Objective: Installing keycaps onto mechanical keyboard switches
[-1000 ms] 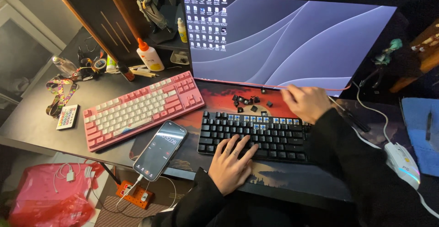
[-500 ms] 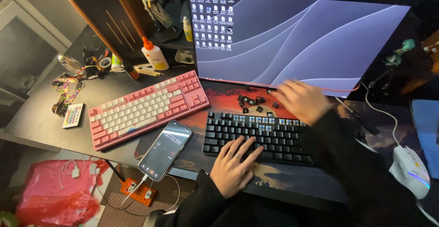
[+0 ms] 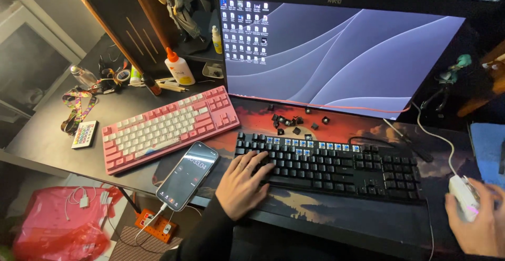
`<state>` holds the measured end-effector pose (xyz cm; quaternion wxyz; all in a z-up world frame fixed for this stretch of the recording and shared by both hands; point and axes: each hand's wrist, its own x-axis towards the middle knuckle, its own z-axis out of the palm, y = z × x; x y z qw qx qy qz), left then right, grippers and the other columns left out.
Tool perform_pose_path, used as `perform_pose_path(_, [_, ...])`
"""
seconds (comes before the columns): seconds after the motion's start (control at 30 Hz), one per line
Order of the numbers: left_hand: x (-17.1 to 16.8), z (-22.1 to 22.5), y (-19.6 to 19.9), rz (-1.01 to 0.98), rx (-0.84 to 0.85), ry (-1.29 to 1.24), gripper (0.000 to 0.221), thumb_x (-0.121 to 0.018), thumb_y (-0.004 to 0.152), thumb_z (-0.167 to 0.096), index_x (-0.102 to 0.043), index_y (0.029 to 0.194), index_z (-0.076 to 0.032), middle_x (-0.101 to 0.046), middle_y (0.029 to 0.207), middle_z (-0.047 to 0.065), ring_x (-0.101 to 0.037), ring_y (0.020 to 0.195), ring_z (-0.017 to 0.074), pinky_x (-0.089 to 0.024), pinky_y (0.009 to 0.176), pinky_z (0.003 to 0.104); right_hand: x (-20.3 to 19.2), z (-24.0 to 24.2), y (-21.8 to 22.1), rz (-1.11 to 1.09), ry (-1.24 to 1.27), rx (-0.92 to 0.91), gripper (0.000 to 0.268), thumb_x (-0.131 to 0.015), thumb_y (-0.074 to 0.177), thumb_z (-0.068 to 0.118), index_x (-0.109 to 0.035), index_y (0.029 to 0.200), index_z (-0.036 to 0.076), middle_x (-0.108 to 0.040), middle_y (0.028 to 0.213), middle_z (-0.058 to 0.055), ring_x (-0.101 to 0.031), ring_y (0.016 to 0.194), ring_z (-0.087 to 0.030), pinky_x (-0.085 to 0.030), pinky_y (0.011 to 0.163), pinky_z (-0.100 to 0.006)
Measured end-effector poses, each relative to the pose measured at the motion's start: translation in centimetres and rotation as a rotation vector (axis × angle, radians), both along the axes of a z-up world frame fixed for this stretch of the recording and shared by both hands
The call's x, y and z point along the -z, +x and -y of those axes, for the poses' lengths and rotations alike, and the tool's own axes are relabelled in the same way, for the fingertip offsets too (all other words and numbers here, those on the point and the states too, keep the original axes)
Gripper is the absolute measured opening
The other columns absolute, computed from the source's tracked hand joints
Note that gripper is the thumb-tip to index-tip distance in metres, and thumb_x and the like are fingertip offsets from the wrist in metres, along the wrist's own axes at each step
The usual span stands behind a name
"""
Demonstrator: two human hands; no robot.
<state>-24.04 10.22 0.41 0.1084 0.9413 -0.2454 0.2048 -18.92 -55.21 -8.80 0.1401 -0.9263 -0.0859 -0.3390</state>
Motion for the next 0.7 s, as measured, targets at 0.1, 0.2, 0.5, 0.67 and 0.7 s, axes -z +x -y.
perform_pose_path(0.1, [0.4, -0.6, 0.4, 0.007, 0.000, 0.034, 0.067, -0.091, 0.097, -0.032, -0.069, 0.160, -0.021, -0.065, 0.175, 0.011, -0.059, 0.161, 0.0365, -0.046, 0.127, 0.053, 0.9, -0.5, -0.7, 0.019, 0.006, 0.031, 0.072, -0.095, 0.110, 0.002, -0.086, 0.181, -0.003, -0.069, 0.184, -0.038, -0.074, 0.139, -0.051, -0.062, 0.133, -0.060])
perform_pose_path(0.2, [0.8, 0.0, 0.5, 0.099, 0.034, 0.024, 0.060, -0.095, 0.091, -0.022, -0.078, 0.148, -0.021, -0.070, 0.168, 0.008, -0.066, 0.152, 0.0354, -0.048, 0.127, 0.052, 1.3, -0.7, -0.6, 0.069, 0.014, -0.001, 0.064, -0.090, 0.117, -0.008, -0.087, 0.181, -0.007, -0.074, 0.174, -0.035, -0.076, 0.156, -0.053, -0.063, 0.143, -0.063])
perform_pose_path(0.5, [1.6, 2.0, 0.8, 0.117, 0.069, 0.033, 0.055, -0.084, 0.101, -0.016, -0.075, 0.155, -0.014, -0.072, 0.167, 0.012, -0.069, 0.152, 0.0378, -0.050, 0.126, 0.053, 1.5, -1.0, -1.7, 0.071, -0.121, 0.136, 0.062, -0.090, 0.116, 0.007, -0.095, 0.177, 0.014, -0.081, 0.175, -0.020, -0.084, 0.145, -0.047, -0.070, 0.129, -0.061])
perform_pose_path(0.67, [1.8, 2.6, 0.6, 0.153, 0.060, 0.027, 0.050, -0.078, 0.106, -0.014, -0.076, 0.157, -0.012, -0.072, 0.168, 0.012, -0.070, 0.151, 0.0377, -0.054, 0.124, 0.052, 1.6, -1.5, -2.0, 0.084, -0.090, 0.098, 0.062, -0.090, 0.109, 0.002, -0.096, 0.170, 0.012, -0.083, 0.171, -0.020, -0.081, 0.147, -0.044, -0.069, 0.130, -0.057])
perform_pose_path(0.7, [1.9, 2.6, 0.6, 0.181, 0.050, 0.024, 0.049, -0.077, 0.108, -0.014, -0.077, 0.156, -0.013, -0.073, 0.168, 0.011, -0.071, 0.150, 0.0361, -0.054, 0.124, 0.050, 1.7, -1.6, -2.0, 0.089, -0.061, 0.080, 0.062, -0.089, 0.107, 0.001, -0.095, 0.169, 0.011, -0.083, 0.171, -0.022, -0.080, 0.146, -0.045, -0.067, 0.131, -0.057])
